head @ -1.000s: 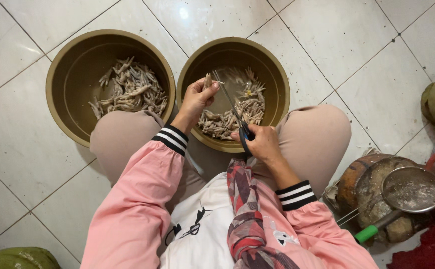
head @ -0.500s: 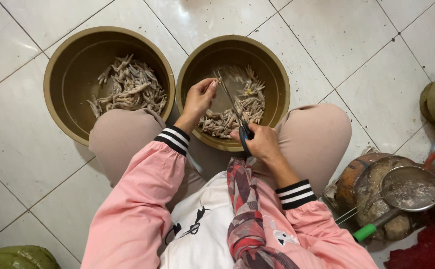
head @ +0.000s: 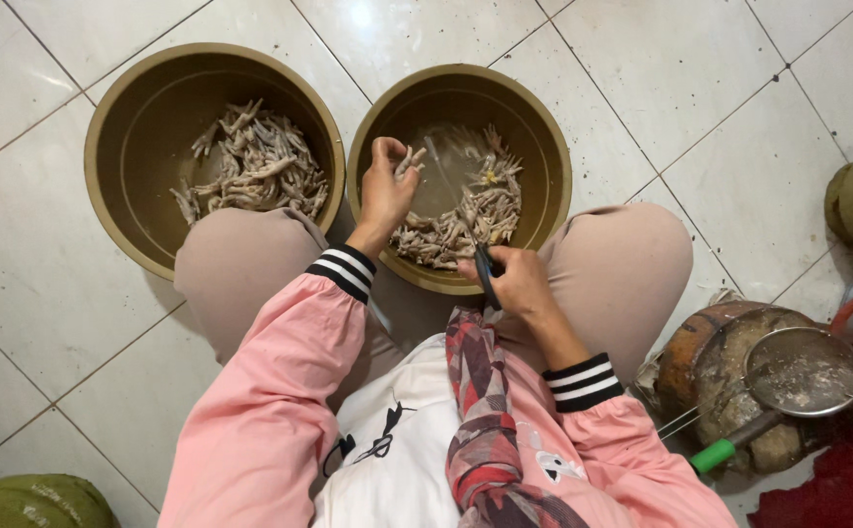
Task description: The person sits on the floor and uses scissors to trim the tips of chicken feet, moving them from a source bowl to a destination bowl.
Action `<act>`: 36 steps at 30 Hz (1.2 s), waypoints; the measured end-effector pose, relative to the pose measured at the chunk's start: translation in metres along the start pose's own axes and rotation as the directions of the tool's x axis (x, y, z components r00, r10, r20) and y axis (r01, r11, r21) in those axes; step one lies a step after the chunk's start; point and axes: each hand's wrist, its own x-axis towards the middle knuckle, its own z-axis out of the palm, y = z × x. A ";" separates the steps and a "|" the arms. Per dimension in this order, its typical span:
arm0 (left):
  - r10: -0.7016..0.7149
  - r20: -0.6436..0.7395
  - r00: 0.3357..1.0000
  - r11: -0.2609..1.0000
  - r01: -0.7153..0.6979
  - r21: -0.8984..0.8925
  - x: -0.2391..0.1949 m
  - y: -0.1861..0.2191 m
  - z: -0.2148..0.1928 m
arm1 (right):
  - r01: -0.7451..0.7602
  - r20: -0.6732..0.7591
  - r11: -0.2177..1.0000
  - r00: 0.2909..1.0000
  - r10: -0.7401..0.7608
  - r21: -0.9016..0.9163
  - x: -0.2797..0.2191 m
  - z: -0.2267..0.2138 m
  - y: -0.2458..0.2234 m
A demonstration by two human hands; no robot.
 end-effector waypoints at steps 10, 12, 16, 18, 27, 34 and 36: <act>0.012 -0.067 0.998 0.998 -0.017 -0.068 0.016 -0.032 0.017 | 0.014 0.057 0.988 0.998 -0.005 -0.152 0.000 -0.002 -0.010; 0.016 -0.066 0.998 0.983 -0.028 -0.180 0.019 -0.039 0.017 | 0.007 0.018 0.992 1.000 -0.005 -0.125 -0.004 -0.003 -0.015; 0.040 -0.035 0.999 0.978 -0.046 -0.205 0.020 -0.041 0.019 | 0.006 0.023 0.992 1.000 -0.004 -0.123 -0.001 -0.002 -0.013; 0.086 0.039 0.996 0.980 -0.077 -0.182 0.020 -0.040 0.021 | 0.001 -0.006 0.991 1.000 -0.002 -0.135 0.007 0.002 -0.003; -0.176 0.185 0.967 0.778 0.252 -0.576 0.016 -0.009 0.016 | -0.033 -0.074 0.991 0.997 0.023 -0.133 0.016 -0.002 -0.004; -0.117 0.211 0.970 0.849 0.209 -0.485 0.015 -0.029 0.020 | -0.057 -0.067 0.987 0.997 0.048 -0.148 0.017 -0.009 -0.017; -0.094 0.249 0.964 0.814 0.218 -0.538 0.019 -0.035 0.020 | -0.031 -0.055 0.985 0.998 0.022 -0.168 0.021 -0.008 -0.012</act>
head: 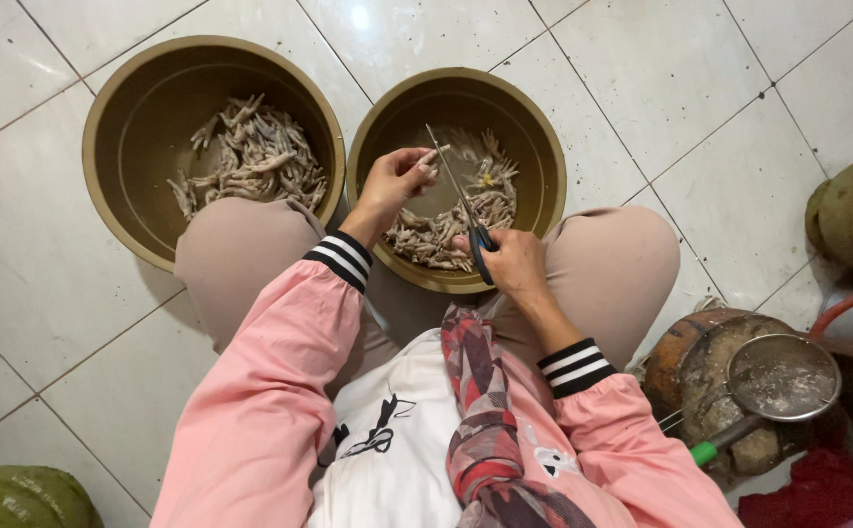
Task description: The person sits on the floor and uses scissors to trim the tips of chicken feet, moving them from a source bowl to a destination bowl.
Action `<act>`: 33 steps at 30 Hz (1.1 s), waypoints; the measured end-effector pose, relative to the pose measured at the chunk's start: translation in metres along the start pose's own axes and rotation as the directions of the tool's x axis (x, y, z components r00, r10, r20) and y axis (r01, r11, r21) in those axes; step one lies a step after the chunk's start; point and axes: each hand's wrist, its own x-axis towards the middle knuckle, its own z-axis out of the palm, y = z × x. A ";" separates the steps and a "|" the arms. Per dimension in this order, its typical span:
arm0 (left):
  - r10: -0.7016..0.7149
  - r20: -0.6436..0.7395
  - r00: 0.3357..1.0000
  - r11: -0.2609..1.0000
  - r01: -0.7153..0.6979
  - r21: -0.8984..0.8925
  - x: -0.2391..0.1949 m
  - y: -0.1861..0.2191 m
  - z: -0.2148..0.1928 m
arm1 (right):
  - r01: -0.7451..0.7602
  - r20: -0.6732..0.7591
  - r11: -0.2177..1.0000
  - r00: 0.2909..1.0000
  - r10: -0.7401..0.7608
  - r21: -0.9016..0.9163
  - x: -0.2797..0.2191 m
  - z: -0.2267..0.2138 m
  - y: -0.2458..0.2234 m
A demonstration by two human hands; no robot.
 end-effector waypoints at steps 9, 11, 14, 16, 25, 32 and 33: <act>-0.052 -0.105 0.993 0.967 0.023 -0.255 0.006 0.003 -0.005 | 0.038 -0.004 0.997 0.999 -0.037 0.072 -0.020 -0.005 -0.016; -0.066 -0.119 0.991 0.956 0.029 -0.290 0.007 0.008 -0.009 | 0.024 0.018 0.998 1.000 -0.025 0.062 -0.019 0.000 -0.005; -0.075 -0.109 0.991 0.941 0.034 -0.336 0.005 0.013 -0.008 | 0.018 0.045 1.000 0.999 -0.019 0.021 -0.020 -0.001 -0.004; -0.068 -0.089 0.994 0.937 0.033 -0.348 0.006 0.008 -0.007 | 0.028 0.053 1.000 0.998 -0.027 -0.012 -0.021 -0.004 -0.009; -0.098 -0.061 0.993 0.969 0.081 -0.232 0.010 -0.005 -0.003 | 0.042 0.029 0.999 0.999 -0.041 -0.011 -0.022 -0.006 -0.020; -0.116 -0.070 0.991 0.980 0.102 -0.171 0.001 0.010 -0.001 | 0.041 -0.021 0.999 0.999 -0.041 0.007 -0.019 0.009 -0.011; -0.121 -0.075 0.990 0.984 0.110 -0.142 0.002 0.008 -0.003 | 0.045 -0.036 0.999 0.998 -0.045 0.015 -0.019 0.010 -0.010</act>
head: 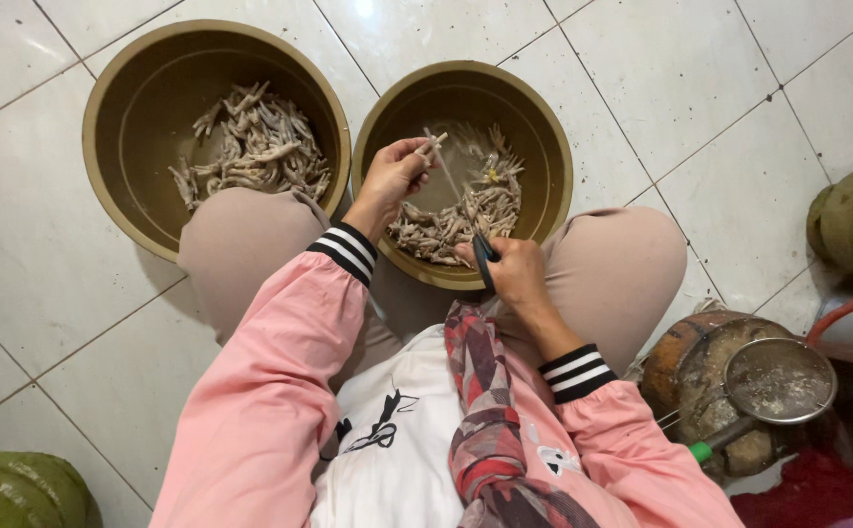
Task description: The person sits on the floor and uses scissors to trim the tips of chicken feet, moving them from a source bowl to a destination bowl.
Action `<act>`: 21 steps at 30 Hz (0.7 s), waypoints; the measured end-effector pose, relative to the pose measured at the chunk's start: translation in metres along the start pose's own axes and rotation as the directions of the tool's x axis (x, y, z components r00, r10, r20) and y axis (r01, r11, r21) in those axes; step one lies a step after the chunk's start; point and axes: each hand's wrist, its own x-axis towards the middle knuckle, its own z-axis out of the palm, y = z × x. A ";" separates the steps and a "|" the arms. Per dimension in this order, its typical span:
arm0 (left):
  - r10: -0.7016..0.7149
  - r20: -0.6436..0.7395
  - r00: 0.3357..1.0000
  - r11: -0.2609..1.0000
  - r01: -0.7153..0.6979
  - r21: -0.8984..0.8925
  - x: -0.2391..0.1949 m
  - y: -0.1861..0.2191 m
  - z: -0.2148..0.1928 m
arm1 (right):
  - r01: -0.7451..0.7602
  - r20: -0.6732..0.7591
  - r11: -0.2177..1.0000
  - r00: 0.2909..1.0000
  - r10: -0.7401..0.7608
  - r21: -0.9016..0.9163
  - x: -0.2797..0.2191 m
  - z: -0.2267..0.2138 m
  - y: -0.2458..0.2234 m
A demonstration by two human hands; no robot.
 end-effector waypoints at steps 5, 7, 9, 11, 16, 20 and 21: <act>0.020 -0.013 1.000 1.000 -0.020 0.019 -0.008 0.011 0.004 | -0.007 0.024 0.983 1.000 0.002 0.183 0.001 -0.003 0.014; 0.031 -0.020 0.999 1.000 -0.031 -0.003 -0.007 0.012 0.005 | -0.022 0.053 0.979 0.999 0.012 0.203 0.002 0.001 0.023; 0.045 -0.030 0.999 0.999 -0.045 0.018 -0.006 0.012 0.005 | -0.025 0.110 0.979 0.994 0.003 0.202 -0.001 0.002 0.022; 0.058 -0.027 0.998 0.998 -0.057 0.039 -0.003 0.005 0.003 | -0.037 0.127 0.984 0.992 0.015 0.172 0.001 0.000 0.021; 0.145 -0.026 0.989 0.982 -0.140 0.128 -0.007 0.007 0.005 | -0.036 0.117 0.986 0.993 0.017 0.166 0.001 -0.003 0.014; 0.255 -0.014 0.967 0.933 -0.242 0.266 0.002 -0.005 0.003 | -0.054 0.113 0.979 0.993 0.032 0.199 -0.004 -0.007 -0.001; 0.294 -0.001 0.956 0.903 -0.277 0.329 0.007 -0.011 0.001 | -0.073 0.112 0.972 0.993 0.049 0.224 -0.006 -0.008 -0.005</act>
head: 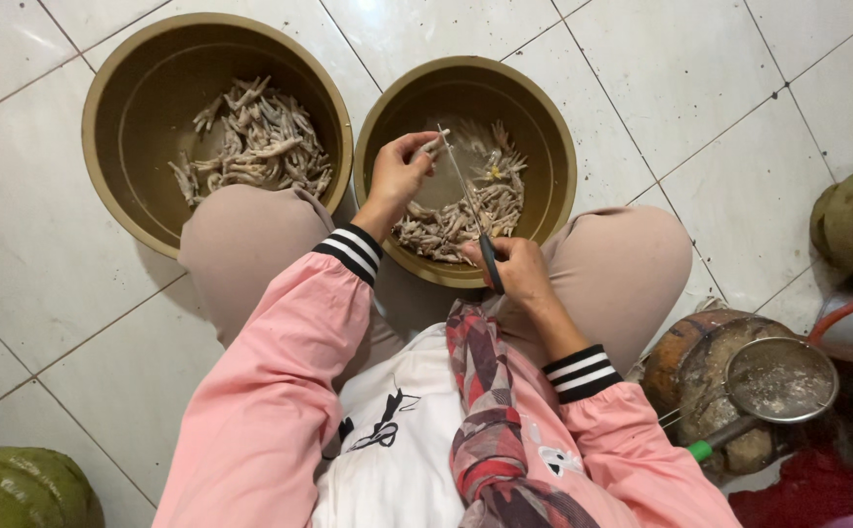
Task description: The person sits on the floor and uses scissors to trim the tips of chicken feet, moving them from a source bowl to a destination bowl.
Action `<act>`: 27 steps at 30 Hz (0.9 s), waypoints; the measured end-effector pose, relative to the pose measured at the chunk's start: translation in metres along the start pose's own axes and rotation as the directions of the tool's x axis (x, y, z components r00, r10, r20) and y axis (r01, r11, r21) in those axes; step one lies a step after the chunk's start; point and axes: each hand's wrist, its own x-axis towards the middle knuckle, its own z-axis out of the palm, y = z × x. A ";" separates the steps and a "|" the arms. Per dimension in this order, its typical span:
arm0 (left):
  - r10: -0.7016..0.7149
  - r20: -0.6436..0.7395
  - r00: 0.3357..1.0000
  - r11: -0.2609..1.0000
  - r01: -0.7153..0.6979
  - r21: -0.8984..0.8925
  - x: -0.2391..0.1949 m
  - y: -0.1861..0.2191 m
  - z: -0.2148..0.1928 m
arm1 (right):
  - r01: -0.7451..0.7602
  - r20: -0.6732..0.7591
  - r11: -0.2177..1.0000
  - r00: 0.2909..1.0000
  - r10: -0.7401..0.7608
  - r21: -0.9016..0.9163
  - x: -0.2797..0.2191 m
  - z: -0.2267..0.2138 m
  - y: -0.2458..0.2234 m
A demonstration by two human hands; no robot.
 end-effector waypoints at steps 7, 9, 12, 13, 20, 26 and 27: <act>0.027 0.003 1.000 0.986 -0.027 0.164 -0.004 0.004 0.002 | -0.004 -0.001 0.999 1.000 0.004 -0.050 0.015 -0.004 0.012; 0.027 -0.010 1.000 0.976 -0.024 0.217 -0.003 0.005 0.000 | 0.010 -0.015 0.992 1.000 -0.012 -0.123 0.020 -0.007 0.018; 0.033 -0.032 0.999 0.962 -0.023 0.271 0.008 -0.017 -0.002 | 0.026 -0.032 0.958 0.999 -0.036 -0.285 0.014 -0.012 0.008; 0.031 -0.032 0.999 0.962 -0.021 0.271 0.000 -0.003 -0.002 | 0.024 -0.031 0.958 0.999 -0.034 -0.284 0.021 -0.008 0.021; 0.017 -0.028 0.999 0.982 -0.011 0.189 -0.010 0.018 -0.001 | -0.042 -0.104 0.956 0.994 0.012 -0.292 0.017 -0.018 0.010; -0.053 -0.116 0.992 0.998 0.051 -0.021 -0.004 0.012 0.000 | -0.034 -0.027 0.952 0.999 0.027 -0.305 0.014 -0.016 0.003; -0.087 -0.123 0.989 0.992 0.075 -0.099 -0.004 0.011 0.001 | -0.035 -0.012 0.942 0.999 0.033 -0.332 0.012 -0.016 0.000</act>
